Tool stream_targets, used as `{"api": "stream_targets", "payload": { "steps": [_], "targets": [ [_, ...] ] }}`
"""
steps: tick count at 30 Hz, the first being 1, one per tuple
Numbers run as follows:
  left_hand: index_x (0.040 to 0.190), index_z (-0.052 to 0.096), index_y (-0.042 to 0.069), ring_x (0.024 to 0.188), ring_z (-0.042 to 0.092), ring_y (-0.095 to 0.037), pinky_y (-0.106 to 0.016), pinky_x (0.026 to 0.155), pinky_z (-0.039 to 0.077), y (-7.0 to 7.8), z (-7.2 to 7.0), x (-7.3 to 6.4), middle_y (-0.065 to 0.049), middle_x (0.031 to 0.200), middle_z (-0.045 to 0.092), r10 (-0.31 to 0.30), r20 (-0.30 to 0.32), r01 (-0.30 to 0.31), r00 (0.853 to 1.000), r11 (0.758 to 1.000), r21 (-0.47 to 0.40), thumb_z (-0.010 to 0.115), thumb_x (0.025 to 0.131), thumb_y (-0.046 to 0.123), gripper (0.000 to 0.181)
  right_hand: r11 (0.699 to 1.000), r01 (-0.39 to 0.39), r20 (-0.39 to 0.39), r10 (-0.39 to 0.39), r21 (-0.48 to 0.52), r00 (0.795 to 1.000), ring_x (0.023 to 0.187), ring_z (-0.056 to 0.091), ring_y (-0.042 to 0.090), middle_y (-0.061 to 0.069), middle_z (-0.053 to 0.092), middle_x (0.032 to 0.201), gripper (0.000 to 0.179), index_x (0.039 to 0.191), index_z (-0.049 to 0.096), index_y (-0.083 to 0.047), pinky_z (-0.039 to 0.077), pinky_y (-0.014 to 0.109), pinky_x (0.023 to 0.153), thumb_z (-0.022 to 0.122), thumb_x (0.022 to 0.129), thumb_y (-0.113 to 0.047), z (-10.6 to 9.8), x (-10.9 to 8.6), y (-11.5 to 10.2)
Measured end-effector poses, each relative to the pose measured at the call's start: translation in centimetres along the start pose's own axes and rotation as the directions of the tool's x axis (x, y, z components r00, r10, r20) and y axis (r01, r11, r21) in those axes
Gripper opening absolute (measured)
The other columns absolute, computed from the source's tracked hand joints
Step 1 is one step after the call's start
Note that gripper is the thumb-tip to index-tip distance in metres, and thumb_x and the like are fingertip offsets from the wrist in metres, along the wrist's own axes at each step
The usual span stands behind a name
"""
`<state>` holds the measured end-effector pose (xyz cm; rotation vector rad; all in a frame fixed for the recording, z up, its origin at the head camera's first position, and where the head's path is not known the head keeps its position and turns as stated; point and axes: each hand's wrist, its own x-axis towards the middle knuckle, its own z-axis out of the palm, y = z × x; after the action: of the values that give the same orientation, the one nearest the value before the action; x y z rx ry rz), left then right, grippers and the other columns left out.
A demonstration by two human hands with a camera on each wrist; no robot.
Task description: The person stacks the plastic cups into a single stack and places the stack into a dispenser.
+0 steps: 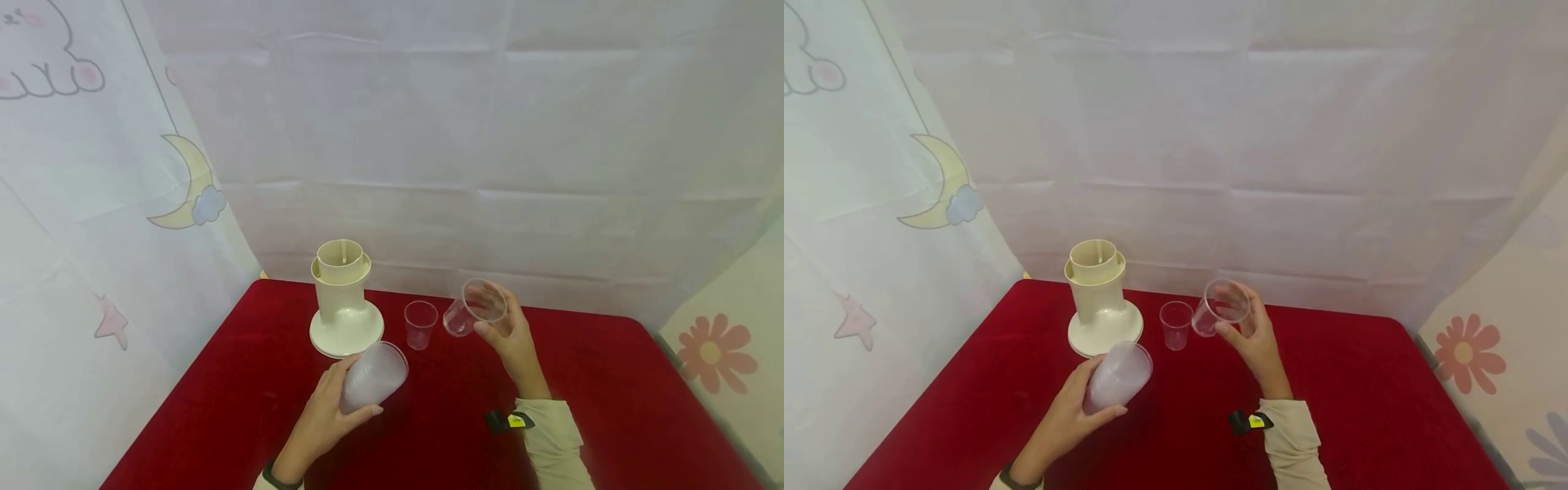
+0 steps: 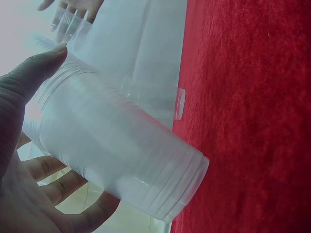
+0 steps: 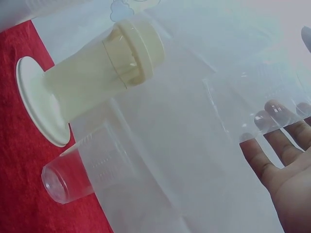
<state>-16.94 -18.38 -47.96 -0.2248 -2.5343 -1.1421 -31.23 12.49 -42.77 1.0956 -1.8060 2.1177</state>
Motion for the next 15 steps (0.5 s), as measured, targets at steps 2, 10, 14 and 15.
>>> {"api": "stream_targets", "payload": {
  "steps": [2,10,14,15],
  "targets": [
    [0.144,0.046,0.026,0.114,0.050,-0.010,-0.041,0.085,0.052,0.00,0.01,-0.11,0.009,0.131,0.053,0.001,-0.004,-0.001,1.000,1.000,0.000,0.086,0.075,0.049,0.083,1.000,0.002,-0.001,-0.002,0.001,1.000,0.132,0.050,0.025,0.016,0.049,0.146,0.066,0.150,0.032,-0.004,0.045,0.031,0.103,0.063,0.093,0.001,0.11,-0.08,-0.15],
    [0.144,0.045,0.030,0.114,0.051,-0.010,-0.040,0.085,0.052,0.11,0.08,-0.29,0.012,0.131,0.053,0.004,-0.016,-0.004,1.000,1.000,-0.003,0.086,0.075,0.048,0.082,1.000,0.025,0.016,-0.025,0.010,1.000,0.131,0.049,0.030,0.014,0.049,0.145,0.065,0.150,0.032,-0.003,0.046,0.031,0.103,0.063,0.093,0.001,0.60,-0.11,-0.70],
    [0.144,0.045,0.030,0.113,0.051,-0.010,-0.041,0.084,0.052,0.18,0.10,-0.27,0.011,0.130,0.053,-0.002,-0.017,0.002,1.000,1.000,-0.001,0.085,0.075,0.051,0.082,0.999,0.039,0.019,-0.040,0.017,0.999,0.131,0.049,0.027,0.014,0.050,0.145,0.065,0.150,0.032,-0.002,0.045,0.031,0.103,0.064,0.093,0.001,0.87,-0.08,-0.94],
    [0.144,0.045,0.030,0.113,0.051,-0.010,-0.041,0.084,0.052,0.20,0.10,-0.28,0.011,0.130,0.053,-0.003,-0.018,0.003,1.000,1.000,0.000,0.085,0.075,0.051,0.082,0.999,0.041,0.019,-0.042,0.023,0.999,0.131,0.050,0.026,0.014,0.050,0.145,0.066,0.150,0.032,-0.002,0.045,0.031,0.104,0.064,0.093,0.000,0.94,-0.09,-0.99]
  ]
}}
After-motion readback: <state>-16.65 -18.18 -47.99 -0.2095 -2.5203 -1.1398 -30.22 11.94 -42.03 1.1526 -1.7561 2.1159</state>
